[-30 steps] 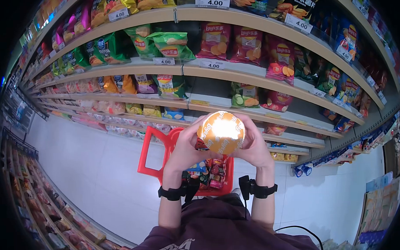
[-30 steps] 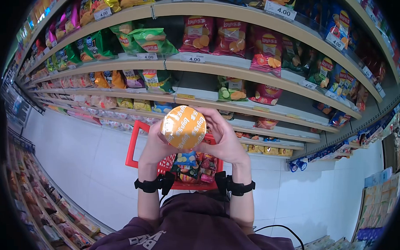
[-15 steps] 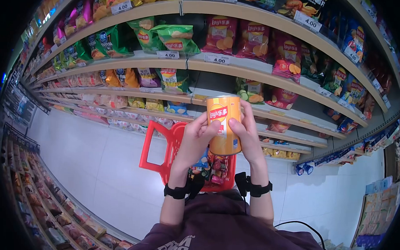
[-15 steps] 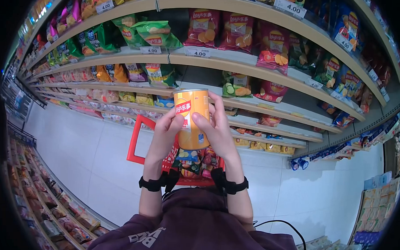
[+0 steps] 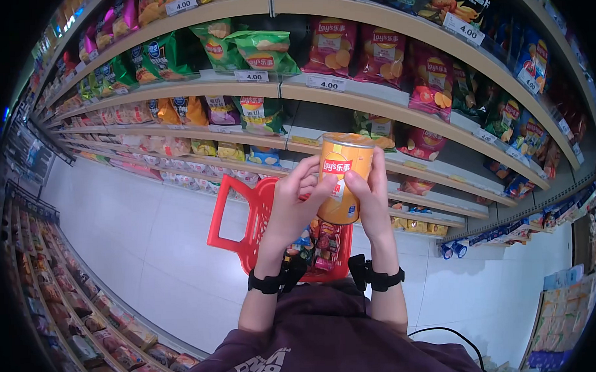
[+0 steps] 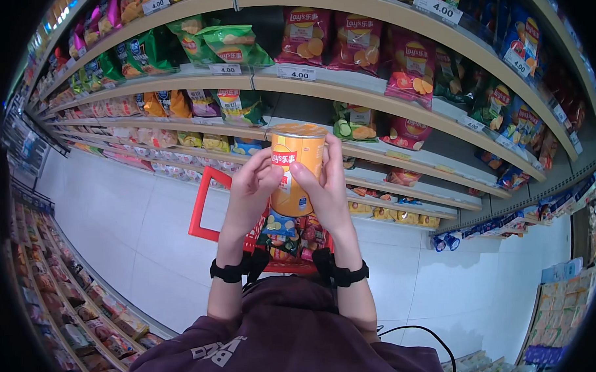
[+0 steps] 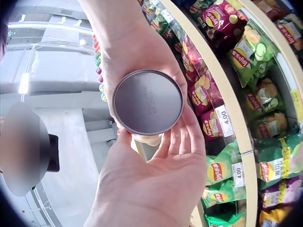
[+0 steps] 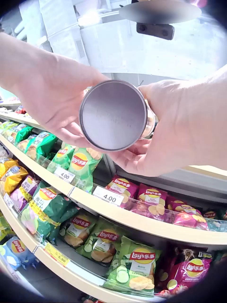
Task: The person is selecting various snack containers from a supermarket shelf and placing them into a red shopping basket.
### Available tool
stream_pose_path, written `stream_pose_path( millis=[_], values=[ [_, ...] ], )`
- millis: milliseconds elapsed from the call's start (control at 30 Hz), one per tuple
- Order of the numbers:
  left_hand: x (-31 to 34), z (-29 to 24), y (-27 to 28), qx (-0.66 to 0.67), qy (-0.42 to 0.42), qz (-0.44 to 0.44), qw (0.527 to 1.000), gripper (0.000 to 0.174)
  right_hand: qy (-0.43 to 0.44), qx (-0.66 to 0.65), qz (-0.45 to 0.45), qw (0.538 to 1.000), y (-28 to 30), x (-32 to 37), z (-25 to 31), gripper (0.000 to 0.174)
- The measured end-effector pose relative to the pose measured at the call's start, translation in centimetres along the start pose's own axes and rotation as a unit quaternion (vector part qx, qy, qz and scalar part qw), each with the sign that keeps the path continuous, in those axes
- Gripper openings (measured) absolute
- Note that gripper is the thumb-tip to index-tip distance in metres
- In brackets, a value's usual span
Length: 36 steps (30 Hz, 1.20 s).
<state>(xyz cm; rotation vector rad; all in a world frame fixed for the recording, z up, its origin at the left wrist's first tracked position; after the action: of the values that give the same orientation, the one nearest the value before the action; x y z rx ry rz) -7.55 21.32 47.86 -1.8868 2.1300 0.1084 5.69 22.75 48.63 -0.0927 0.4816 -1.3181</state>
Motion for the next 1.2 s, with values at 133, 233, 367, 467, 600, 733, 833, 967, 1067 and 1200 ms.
stream_pose_path(
  millis=[133,233,367,467,600,733,833,967,1067,1200],
  values=[
    [0.2,-0.6,-0.8,-0.104,-0.074,0.032,0.991,0.057,0.001,0.024,-0.012,1.0,0.0,0.0,0.1,0.064],
    [0.2,-0.1,-0.8,-0.095,-0.067,0.052,0.992,0.063,0.003,0.044,-0.009,0.999,0.0,0.1,0.0,0.061],
    [0.4,0.5,-0.8,0.117,0.063,0.06,0.989,0.062,-0.01,0.041,0.0,0.999,0.0,0.1,-0.1,0.055],
    [0.6,1.0,-0.2,0.174,0.072,0.082,0.979,0.058,-0.04,0.002,0.02,0.999,0.0,0.5,-0.1,0.054],
    [0.7,0.5,-0.4,0.163,0.061,0.087,0.981,0.056,-0.047,-0.017,0.021,0.999,-0.3,0.6,0.0,0.055],
    [0.6,0.3,-0.5,0.092,0.045,0.072,0.992,0.053,-0.006,0.032,-0.017,0.999,-0.4,0.3,-0.2,0.06],
    [0.5,0.3,-0.4,0.027,0.029,0.061,0.997,0.049,-0.005,0.096,-0.036,0.995,-0.7,0.2,0.1,0.065],
    [0.5,0.7,-0.1,-0.007,0.022,0.037,0.999,0.047,-0.007,0.122,-0.033,0.992,-0.9,0.1,-0.2,0.066],
    [0.7,0.5,-0.2,0.07,0.051,0.036,0.996,0.048,-0.028,0.073,-0.005,0.997,-1.1,0.0,-0.3,0.067],
    [0.8,0.6,0.1,0.152,0.099,0.017,0.983,0.049,-0.058,-0.01,0.027,0.998,-2.0,0.3,0.0,0.07]
  ],
)
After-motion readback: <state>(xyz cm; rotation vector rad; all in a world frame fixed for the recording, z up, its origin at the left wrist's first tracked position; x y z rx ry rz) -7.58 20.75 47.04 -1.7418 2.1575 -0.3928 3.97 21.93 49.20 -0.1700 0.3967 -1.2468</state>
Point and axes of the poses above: each hand's wrist, its own x-axis away from the middle knuckle, its own y-axis out of the back of the hand, z = x × y, the point moved 5 cm from there along -x, towards the middle knuckle, and after that the axes turned 1 degree about z, right-handed, at the moved point
